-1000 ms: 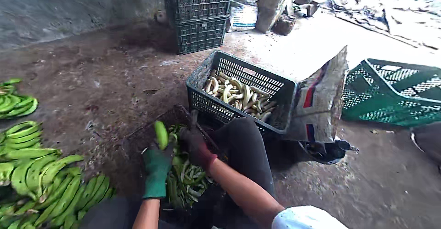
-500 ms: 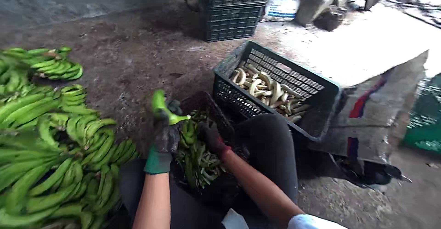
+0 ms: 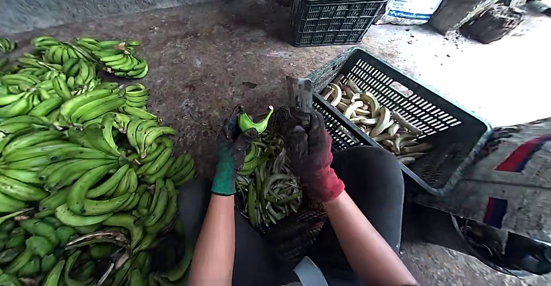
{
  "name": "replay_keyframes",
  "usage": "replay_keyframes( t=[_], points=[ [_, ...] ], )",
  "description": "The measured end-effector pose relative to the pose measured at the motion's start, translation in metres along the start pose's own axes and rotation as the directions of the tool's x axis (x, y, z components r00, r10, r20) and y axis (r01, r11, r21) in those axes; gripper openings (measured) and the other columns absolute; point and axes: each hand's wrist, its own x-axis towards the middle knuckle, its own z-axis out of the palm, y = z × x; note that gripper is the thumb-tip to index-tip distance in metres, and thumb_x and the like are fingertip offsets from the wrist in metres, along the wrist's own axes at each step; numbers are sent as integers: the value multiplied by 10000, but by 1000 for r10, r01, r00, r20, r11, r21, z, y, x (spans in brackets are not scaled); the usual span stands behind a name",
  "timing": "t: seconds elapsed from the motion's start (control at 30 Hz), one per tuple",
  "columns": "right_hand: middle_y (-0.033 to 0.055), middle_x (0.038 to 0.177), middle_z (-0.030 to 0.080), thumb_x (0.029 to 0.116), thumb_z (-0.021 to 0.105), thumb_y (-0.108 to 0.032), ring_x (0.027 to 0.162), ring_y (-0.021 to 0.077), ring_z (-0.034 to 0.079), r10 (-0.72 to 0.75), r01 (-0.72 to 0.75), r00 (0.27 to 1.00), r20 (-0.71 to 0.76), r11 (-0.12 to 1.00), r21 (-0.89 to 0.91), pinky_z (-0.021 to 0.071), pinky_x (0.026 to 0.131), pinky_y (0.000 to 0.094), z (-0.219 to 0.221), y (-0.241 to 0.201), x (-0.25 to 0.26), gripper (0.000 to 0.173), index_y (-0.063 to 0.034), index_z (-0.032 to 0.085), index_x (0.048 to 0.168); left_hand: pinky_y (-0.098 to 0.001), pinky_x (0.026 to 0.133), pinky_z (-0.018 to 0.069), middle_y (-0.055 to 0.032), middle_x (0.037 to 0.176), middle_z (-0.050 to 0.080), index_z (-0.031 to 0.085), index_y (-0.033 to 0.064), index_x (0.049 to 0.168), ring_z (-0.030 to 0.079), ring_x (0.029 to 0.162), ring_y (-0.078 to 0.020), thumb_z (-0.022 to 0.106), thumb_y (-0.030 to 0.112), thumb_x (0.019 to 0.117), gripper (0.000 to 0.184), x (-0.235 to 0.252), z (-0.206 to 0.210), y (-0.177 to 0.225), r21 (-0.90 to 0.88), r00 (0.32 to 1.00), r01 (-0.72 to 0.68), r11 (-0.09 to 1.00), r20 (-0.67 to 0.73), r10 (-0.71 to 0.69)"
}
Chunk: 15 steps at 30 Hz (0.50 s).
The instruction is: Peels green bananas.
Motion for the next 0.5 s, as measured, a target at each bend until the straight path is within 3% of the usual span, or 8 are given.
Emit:
replay_keyframes(
  t=[0.03, 0.07, 0.1, 0.13, 0.17, 0.3, 0.37, 0.5],
  points=[
    [110, 805, 660, 1015, 491, -268, 669, 224, 658, 63, -60, 992, 107, 998, -27, 574, 594, 448, 2, 5, -7, 416, 58, 551, 1267, -311, 857, 572, -12, 1224, 681, 534, 138, 1445, 659, 1023, -108, 811, 289, 834, 688, -1, 0, 5, 10, 1000, 0, 1000, 23, 0],
    [152, 877, 681, 1046, 499, -272, 761, 275, 683, 222, -212, 912, 346, 975, -67, 585, 709, 503, 5, 15, -16, 394, 45, 556, 1273, -300, 837, 574, -15, 1201, 687, 541, 128, 1429, 661, 1001, -111, 812, 271, 829, 674, -4, -1, 11, -1, 999, -7, 1000, 45, 7],
    [196, 986, 695, 1074, 483, -294, 874, 315, 689, 365, -342, 728, 580, 927, -155, 559, 832, 544, 10, 31, -26, 405, 31, 585, 1293, -296, 821, 585, -28, 1182, 699, 550, 106, 1419, 675, 986, -125, 829, 254, 812, 684, -8, -2, 16, -60, 997, -33, 998, 63, 37],
    [191, 1033, 691, 1086, 459, -327, 898, 306, 686, 435, -410, 555, 709, 885, -222, 555, 843, 541, 15, 46, -37, 411, -6, 598, 1300, -290, 805, 592, -38, 1164, 706, 541, 90, 1418, 685, 969, -132, 847, 276, 786, 726, -9, -2, 21, -139, 996, -54, 989, 68, 64],
    [170, 1012, 672, 1099, 423, -353, 854, 271, 672, 438, -452, 493, 752, 867, -209, 559, 799, 496, 20, 53, -41, 423, -19, 587, 1300, -287, 788, 596, -51, 1149, 708, 514, 79, 1439, 690, 951, -139, 834, 282, 784, 757, -4, -4, 25, -213, 994, -74, 974, 64, 89],
    [107, 1020, 709, 1077, 452, -354, 855, 163, 682, 238, -367, 791, 564, 922, 126, 584, 804, 384, 18, 45, -23, 447, -53, 609, 1368, -268, 621, 563, 7, 970, 662, 528, 231, 1367, 641, 744, -97, 570, 405, 998, 410, 4, -8, 4, -493, 998, 60, 868, 23, -56],
    [82, 1199, 710, 1044, 519, -297, 1022, 133, 677, 118, -265, 841, 528, 941, 212, 556, 921, 363, 22, 40, -11, 430, -102, 605, 1418, -266, 575, 554, 13, 887, 639, 602, 203, 1208, 609, 659, -90, 441, 422, 1073, 304, 11, -5, 1, -555, 983, 146, 819, -14, -185],
    [71, 1147, 721, 974, 566, -164, 1058, 161, 658, -8, -112, 886, 463, 966, 232, 543, 935, 382, 32, 35, -31, 352, -116, 713, 1291, -222, 571, 527, 33, 834, 608, 610, 202, 1169, 590, 652, -64, 463, 357, 1074, 235, 2, -3, -2, -548, 981, 183, 816, 43, -191]
  ],
)
